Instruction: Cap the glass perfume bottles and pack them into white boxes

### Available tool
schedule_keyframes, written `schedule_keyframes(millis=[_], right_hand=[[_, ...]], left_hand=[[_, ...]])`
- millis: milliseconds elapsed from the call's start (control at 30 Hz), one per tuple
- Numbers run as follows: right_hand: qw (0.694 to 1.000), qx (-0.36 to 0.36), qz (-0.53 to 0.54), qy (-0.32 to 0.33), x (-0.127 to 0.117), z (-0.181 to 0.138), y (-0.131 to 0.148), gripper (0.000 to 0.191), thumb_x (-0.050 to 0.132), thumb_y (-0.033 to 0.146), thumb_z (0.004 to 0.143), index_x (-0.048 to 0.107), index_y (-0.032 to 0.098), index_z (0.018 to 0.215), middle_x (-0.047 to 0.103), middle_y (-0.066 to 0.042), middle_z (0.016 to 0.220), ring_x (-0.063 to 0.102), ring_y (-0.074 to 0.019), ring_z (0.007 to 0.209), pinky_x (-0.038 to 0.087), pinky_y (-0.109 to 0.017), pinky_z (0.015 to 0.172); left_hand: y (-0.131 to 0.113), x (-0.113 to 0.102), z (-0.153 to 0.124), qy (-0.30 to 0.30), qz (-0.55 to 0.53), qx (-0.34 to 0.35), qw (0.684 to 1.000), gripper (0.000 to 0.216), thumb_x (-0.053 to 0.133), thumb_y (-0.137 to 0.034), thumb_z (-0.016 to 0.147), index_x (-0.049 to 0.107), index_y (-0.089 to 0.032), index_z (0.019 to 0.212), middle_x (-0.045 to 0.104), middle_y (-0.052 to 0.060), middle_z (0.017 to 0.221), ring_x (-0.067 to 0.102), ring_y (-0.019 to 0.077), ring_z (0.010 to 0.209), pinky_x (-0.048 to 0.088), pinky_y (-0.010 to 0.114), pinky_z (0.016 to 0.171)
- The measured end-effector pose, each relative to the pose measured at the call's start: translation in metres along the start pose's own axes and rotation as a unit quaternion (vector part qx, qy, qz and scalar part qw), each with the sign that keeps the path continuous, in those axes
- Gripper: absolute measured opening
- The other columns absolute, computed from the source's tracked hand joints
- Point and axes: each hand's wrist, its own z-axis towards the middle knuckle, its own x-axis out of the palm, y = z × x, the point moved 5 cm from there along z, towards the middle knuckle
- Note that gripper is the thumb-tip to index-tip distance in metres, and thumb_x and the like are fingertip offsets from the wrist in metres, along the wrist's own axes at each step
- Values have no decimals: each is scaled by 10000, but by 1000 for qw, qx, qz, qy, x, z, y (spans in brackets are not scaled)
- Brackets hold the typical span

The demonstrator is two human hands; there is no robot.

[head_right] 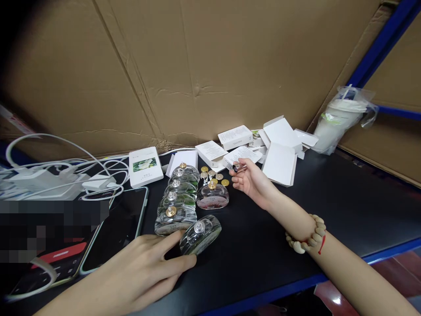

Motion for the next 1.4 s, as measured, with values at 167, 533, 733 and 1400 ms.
schedule_keyframes(millis=[167,533,733,1400], right_hand=[[996,-40,-78,-20,2,-5,3,132,603,252,722,490,187,701,469,78,559,395,-43,446,333,-175,448],[901,-32,-423,90,5,-9,4,181,577,334,767,587,154,772,522,46,603,470,-68,514,326,-217,488],[889,-22,-447,95,6,-10,5,169,575,319,745,536,159,781,525,61,519,478,-77,488,326,-227,508],[816,-101,-567,46,-7,-3,4,292,639,223,609,546,182,882,545,67,550,523,-114,537,351,-235,534]], left_hand=[[0,0,1,0,-3,6,1000,298,399,-140,856,515,-289,1086,550,38,919,622,165,595,522,290,547],[0,1,0,3,-5,5,1000,305,405,-140,852,502,-293,1097,551,47,934,635,178,613,535,306,543],[0,1,0,1,-3,10,1000,303,416,-156,854,481,-297,1114,558,46,924,631,175,599,534,307,531],[0,0,0,0,-2,9,1000,275,409,-157,866,496,-282,1094,551,50,890,622,183,599,529,308,515]])
